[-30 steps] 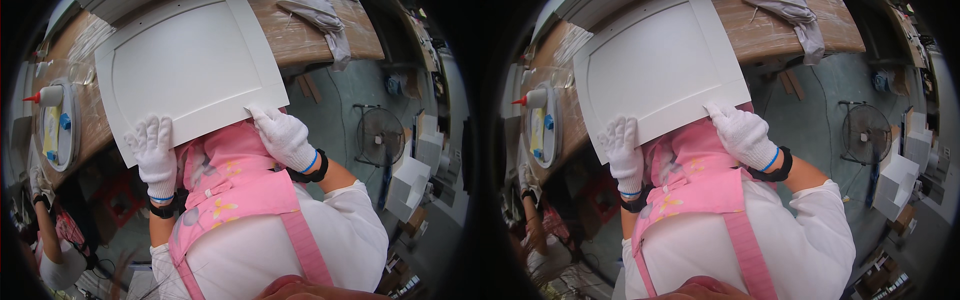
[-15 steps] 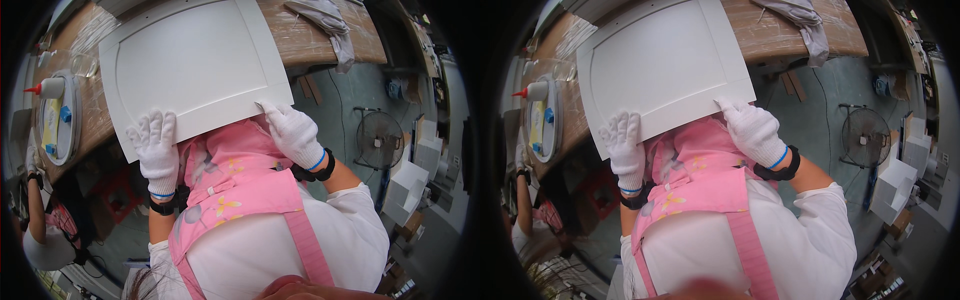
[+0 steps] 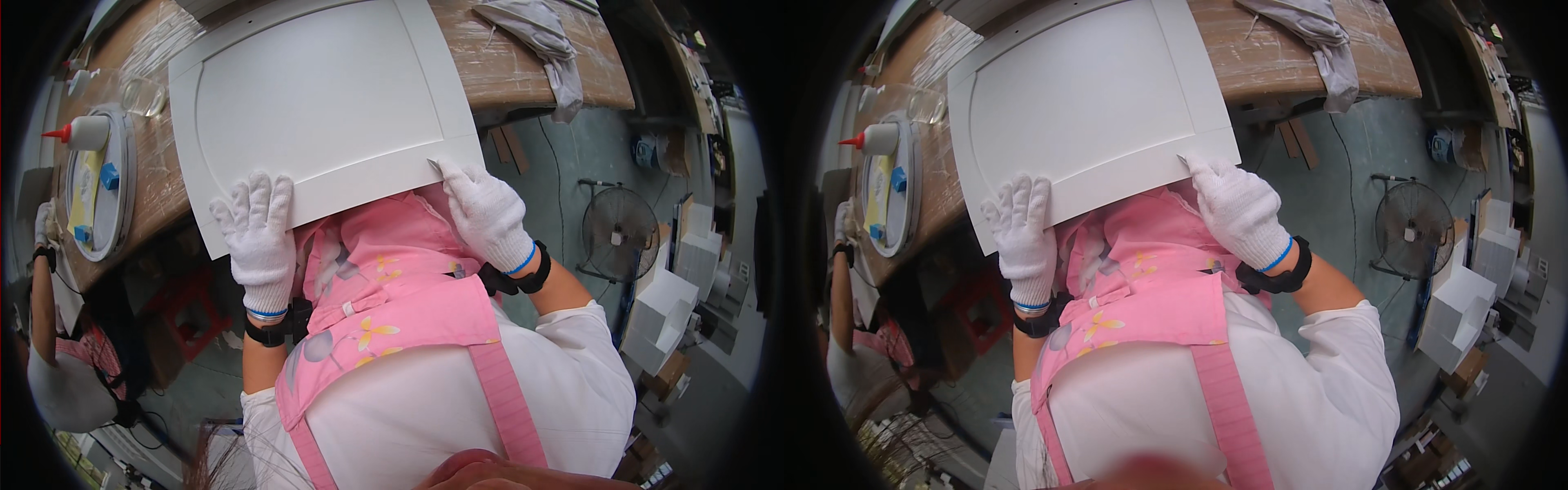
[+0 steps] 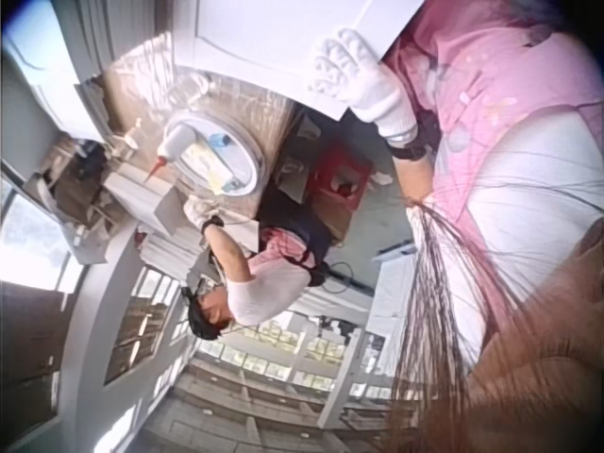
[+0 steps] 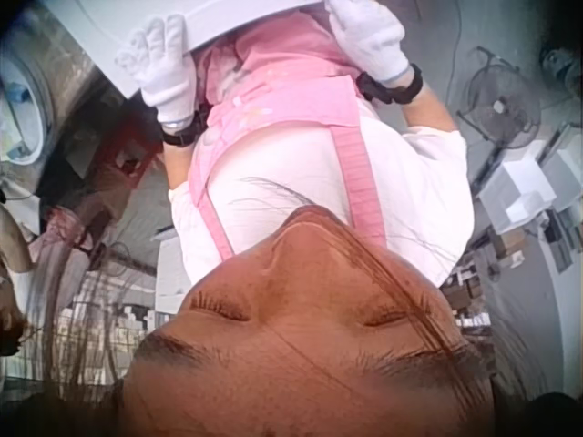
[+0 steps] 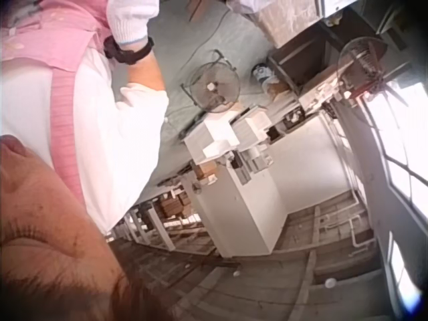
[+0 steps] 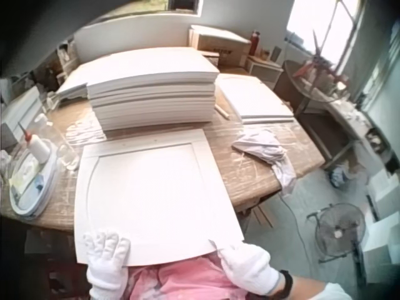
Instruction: The recorder cleans and scrapes excess material or glue from white cabinet door panels using a handheld scraper and a cloth.
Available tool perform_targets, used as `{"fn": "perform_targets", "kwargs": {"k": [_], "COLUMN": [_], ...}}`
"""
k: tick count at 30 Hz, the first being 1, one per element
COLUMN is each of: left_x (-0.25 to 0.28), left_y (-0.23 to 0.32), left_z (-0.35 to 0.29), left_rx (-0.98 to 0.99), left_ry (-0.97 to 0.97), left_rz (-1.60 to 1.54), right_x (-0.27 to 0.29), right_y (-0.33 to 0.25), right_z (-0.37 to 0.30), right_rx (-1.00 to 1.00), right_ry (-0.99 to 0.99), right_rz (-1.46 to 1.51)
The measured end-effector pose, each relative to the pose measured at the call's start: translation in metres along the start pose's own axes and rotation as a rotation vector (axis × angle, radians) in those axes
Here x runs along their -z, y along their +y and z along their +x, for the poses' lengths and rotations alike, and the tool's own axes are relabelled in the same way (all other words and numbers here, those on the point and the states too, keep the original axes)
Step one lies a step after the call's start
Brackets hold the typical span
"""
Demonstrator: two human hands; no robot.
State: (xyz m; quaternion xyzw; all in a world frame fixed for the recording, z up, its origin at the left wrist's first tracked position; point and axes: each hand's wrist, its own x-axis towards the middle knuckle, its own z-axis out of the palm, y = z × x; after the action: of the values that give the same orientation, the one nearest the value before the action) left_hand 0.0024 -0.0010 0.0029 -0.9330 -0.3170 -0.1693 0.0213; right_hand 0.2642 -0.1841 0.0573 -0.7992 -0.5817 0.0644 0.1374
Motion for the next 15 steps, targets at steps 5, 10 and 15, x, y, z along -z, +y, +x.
{"fn": "perform_targets", "kwargs": {"k": [5, 10, 15], "left_x": [0.004, 0.015, 0.029], "left_y": [0.000, -0.006, -0.007], "left_z": [0.001, -0.007, -0.013], "left_rx": [-0.013, 0.053, 0.114], "left_ry": [0.001, -0.027, -0.018], "left_rz": [0.021, -0.053, -0.050], "right_x": [-0.006, -0.008, -0.029], "right_y": [-0.034, -0.012, -0.063], "right_z": [0.006, 0.026, 0.032], "right_rx": [0.227, -0.027, 0.419], "right_ry": [-0.235, 0.043, -0.110], "right_rz": [0.016, -0.055, -0.055]}}
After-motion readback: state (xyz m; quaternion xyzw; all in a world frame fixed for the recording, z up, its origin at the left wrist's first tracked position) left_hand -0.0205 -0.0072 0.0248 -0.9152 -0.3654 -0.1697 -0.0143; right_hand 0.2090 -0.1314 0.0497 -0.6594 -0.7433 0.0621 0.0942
